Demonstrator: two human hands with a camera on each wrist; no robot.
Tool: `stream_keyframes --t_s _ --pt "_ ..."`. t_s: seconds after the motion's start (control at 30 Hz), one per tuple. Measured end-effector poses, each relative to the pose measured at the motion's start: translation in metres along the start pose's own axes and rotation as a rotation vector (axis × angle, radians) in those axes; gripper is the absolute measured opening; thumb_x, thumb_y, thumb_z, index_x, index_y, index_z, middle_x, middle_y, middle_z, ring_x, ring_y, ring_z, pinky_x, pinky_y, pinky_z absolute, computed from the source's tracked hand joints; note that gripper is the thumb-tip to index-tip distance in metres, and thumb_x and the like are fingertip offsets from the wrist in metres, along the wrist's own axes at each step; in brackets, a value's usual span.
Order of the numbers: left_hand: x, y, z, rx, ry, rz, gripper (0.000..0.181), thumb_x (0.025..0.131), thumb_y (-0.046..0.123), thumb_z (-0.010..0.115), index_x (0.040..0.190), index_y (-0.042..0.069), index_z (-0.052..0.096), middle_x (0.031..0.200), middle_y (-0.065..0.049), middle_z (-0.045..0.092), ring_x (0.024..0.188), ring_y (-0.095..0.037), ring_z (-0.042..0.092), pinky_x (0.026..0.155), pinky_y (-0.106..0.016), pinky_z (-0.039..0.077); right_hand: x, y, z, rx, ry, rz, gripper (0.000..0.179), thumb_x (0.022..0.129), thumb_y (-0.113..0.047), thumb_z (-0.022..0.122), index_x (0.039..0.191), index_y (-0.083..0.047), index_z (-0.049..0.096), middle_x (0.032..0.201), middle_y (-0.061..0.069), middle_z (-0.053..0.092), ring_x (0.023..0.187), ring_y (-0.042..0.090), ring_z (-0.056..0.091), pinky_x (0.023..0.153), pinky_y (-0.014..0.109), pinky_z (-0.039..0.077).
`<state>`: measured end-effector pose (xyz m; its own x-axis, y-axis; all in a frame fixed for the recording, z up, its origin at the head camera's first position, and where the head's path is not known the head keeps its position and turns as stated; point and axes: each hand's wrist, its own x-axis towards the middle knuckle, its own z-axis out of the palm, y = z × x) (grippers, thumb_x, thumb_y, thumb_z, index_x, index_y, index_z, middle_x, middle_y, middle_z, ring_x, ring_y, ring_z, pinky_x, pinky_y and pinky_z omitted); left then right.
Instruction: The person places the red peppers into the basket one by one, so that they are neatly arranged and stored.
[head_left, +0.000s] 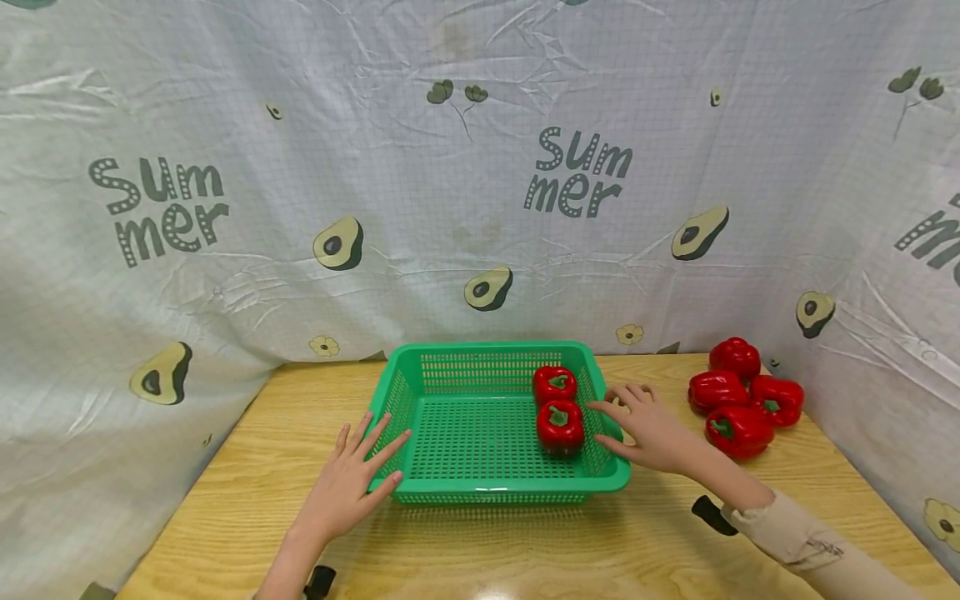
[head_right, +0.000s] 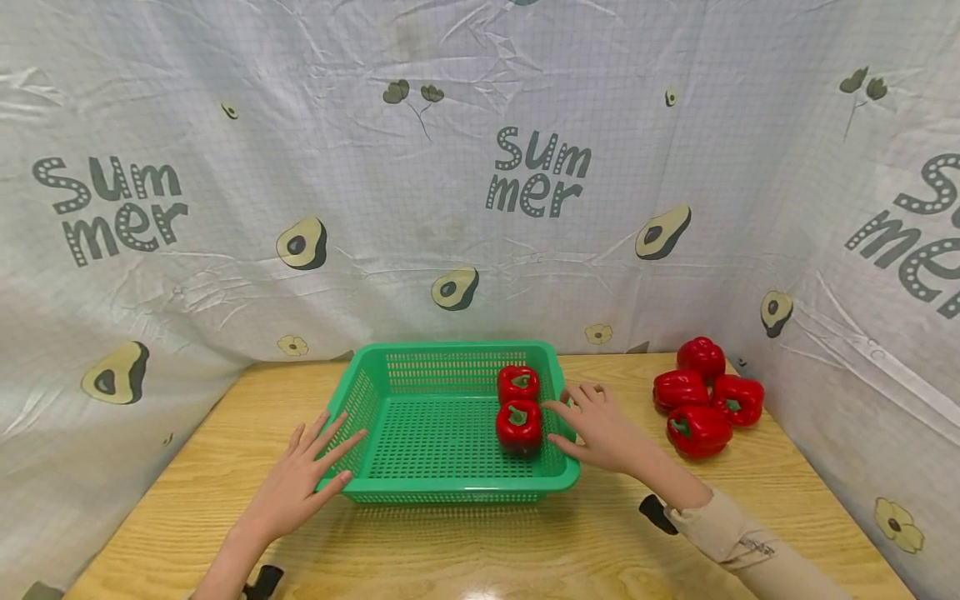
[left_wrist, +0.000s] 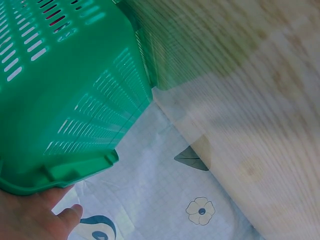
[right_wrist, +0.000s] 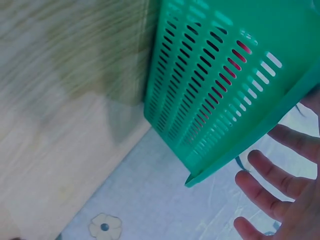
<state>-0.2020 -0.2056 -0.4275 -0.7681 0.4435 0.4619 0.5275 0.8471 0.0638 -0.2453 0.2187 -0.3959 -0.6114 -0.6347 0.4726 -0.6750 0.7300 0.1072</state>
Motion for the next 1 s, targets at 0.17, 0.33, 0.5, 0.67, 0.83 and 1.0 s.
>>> stream_keyframes --t_s 0.17,0.33,0.5,0.67,0.83,1.0 --pt "0.000 0.000 0.000 -0.010 -0.006 -0.003 0.055 0.083 0.036 0.058 0.134 0.024 0.043 0.144 -0.012 0.032 0.132 -0.039 0.026 0.114 -0.035 -0.010 -0.008 0.003 -0.001 -0.002 0.054 -0.019 0.042 0.074 -0.033 0.070 0.112 -0.017 0.061 0.096 0.001 0.050 0.090 0.020 0.045 0.079 0.043 0.036" --pt "0.001 0.000 0.000 -0.021 -0.021 -0.012 0.055 0.083 0.034 0.059 0.135 0.025 0.042 0.144 -0.012 0.032 0.133 -0.038 0.024 0.113 -0.045 0.002 -0.016 0.006 -0.004 -0.002 0.068 -0.010 0.041 0.076 -0.035 0.068 0.112 -0.017 0.060 0.097 0.001 0.051 0.092 0.019 0.046 0.080 0.044 0.037" --pt "0.001 0.000 0.000 -0.029 -0.021 -0.011 0.055 0.083 0.033 0.059 0.135 0.024 0.042 0.143 -0.014 0.033 0.133 -0.039 0.024 0.114 -0.037 -0.009 -0.025 0.009 -0.007 -0.033 0.091 0.021 0.042 0.074 -0.036 0.069 0.111 -0.017 0.060 0.096 0.001 0.052 0.092 0.020 0.047 0.078 0.043 0.037" --pt "0.001 0.000 0.001 -0.032 -0.015 -0.011 0.055 0.082 0.033 0.060 0.134 0.024 0.043 0.142 -0.015 0.034 0.133 -0.039 0.024 0.114 -0.037 -0.009 -0.035 0.016 -0.008 -0.066 0.106 0.062 0.042 0.072 -0.034 0.071 0.109 -0.018 0.061 0.095 0.002 0.053 0.092 0.020 0.048 0.076 0.041 0.036" --pt "0.000 0.000 0.000 -0.033 -0.017 -0.012 0.055 0.082 0.033 0.059 0.134 0.023 0.044 0.142 -0.014 0.034 0.133 -0.039 0.024 0.114 -0.042 -0.002 -0.047 0.023 -0.010 -0.079 0.106 0.108 0.042 0.071 -0.034 0.071 0.109 -0.017 0.061 0.096 0.001 0.053 0.091 0.020 0.048 0.071 0.038 0.035" --pt "0.001 0.001 -0.001 -0.051 -0.039 -0.023 0.053 0.084 0.035 0.058 0.134 0.023 0.044 0.143 -0.014 0.033 0.133 -0.039 0.023 0.113 -0.046 0.002 -0.059 0.031 -0.013 -0.092 0.111 0.135 0.044 0.069 -0.032 0.073 0.108 -0.016 0.061 0.095 0.002 0.052 0.089 0.021 0.048 0.069 0.037 0.034"
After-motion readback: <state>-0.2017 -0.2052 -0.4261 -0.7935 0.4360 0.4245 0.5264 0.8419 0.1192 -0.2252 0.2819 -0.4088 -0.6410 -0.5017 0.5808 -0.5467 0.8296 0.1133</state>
